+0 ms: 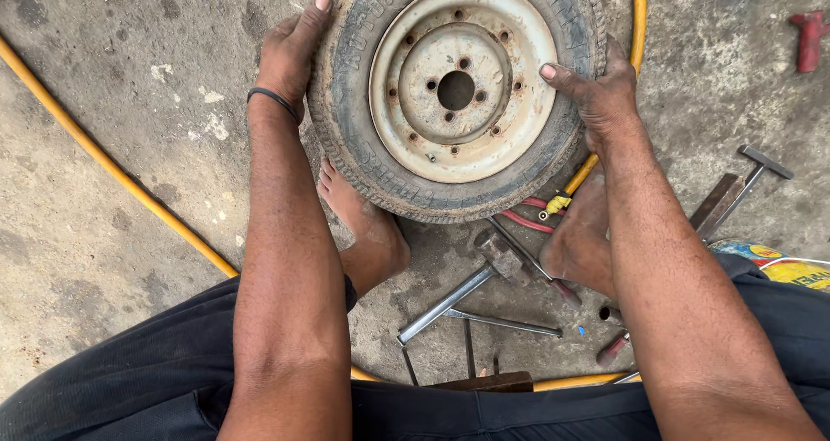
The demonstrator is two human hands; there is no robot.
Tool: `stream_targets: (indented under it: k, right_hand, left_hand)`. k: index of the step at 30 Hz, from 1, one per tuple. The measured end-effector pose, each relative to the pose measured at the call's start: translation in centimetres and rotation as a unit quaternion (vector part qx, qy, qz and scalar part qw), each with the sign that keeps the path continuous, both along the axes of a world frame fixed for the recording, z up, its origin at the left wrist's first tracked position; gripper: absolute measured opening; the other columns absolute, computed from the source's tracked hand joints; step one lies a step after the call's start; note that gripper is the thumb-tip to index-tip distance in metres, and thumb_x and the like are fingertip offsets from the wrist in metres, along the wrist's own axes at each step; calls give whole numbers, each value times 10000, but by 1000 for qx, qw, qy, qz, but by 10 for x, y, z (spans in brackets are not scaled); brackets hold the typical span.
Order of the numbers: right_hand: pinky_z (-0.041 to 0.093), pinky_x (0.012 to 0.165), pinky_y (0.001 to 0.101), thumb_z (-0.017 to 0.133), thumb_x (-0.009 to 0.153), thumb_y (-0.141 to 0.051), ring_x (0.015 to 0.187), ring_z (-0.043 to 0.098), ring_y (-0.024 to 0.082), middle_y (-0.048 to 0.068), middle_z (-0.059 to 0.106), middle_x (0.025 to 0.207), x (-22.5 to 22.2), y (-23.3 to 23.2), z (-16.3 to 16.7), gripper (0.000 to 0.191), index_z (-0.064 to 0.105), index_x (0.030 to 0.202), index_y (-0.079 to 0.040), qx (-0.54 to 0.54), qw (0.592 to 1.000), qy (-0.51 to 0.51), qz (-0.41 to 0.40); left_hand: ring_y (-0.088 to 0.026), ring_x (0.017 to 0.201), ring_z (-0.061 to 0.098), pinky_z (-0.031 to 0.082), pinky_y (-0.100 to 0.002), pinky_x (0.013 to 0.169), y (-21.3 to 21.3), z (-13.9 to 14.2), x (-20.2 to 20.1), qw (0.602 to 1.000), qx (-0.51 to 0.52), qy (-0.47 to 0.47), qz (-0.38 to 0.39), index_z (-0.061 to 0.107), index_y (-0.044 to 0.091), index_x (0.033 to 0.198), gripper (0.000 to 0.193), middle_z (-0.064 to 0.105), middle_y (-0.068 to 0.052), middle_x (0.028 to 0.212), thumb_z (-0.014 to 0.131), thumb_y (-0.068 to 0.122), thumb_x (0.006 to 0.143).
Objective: The person removes a tire from a rim, cleans the rim, inserts an inner tube, and reassembles the tire onto the rim. They use a metal tool to pry the tire off and on, and an air hose to inflate the tire.
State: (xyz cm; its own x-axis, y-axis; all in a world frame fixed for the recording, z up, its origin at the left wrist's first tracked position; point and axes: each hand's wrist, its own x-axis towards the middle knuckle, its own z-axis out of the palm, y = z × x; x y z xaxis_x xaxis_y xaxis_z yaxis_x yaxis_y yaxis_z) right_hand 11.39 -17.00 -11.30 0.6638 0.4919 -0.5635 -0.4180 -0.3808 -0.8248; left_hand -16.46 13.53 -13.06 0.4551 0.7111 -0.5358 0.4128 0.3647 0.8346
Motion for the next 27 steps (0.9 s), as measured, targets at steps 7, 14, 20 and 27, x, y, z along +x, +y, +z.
stream_targets:
  k: [7, 14, 20, 27]
  right_hand:
    - [465, 1252, 478, 800, 1042, -433, 1495, 565, 340, 246, 542, 1526, 7, 26, -23, 769, 425, 1566, -13, -105, 932, -336, 80]
    - [68, 1337, 540, 432, 1135, -726, 1608, 71, 379, 237, 164, 1692, -17, 80, -15, 880, 154, 1648, -68, -139, 744, -647, 95]
    - [30, 1318, 629, 278, 903, -918, 1628, 65, 299, 126, 108, 1743, -78, 115, -31, 1068, 136, 1668, -187, -357, 666, -569, 324]
    - [97, 1229, 696, 471, 1122, -727, 1551, 203, 485, 332, 252, 1666, -12, 73, -24, 958, 219, 1601, 64, -194, 739, -630, 136]
  left_hand:
    - [-333, 972, 795, 668, -439, 847, -19, 14, 10, 994, 21, 106, -19, 533, -140, 1319, 1033, 716, -313, 1118, 861, 623, 706]
    - [-300, 832, 823, 664, -392, 722, -28, 26, 16, 997, 34, 61, -35, 625, -121, 1251, 967, 770, -273, 1023, 911, 577, 646]
    - [-307, 910, 786, 643, -423, 790, -38, 48, 26, 963, 208, 138, -100, 618, -115, 1216, 1012, 754, -267, 1032, 1016, 597, 617]
    - [-310, 1019, 789, 672, -425, 872, -29, 43, 27, 988, 114, 82, -66, 606, -52, 1323, 1000, 743, -252, 1157, 970, 522, 589]
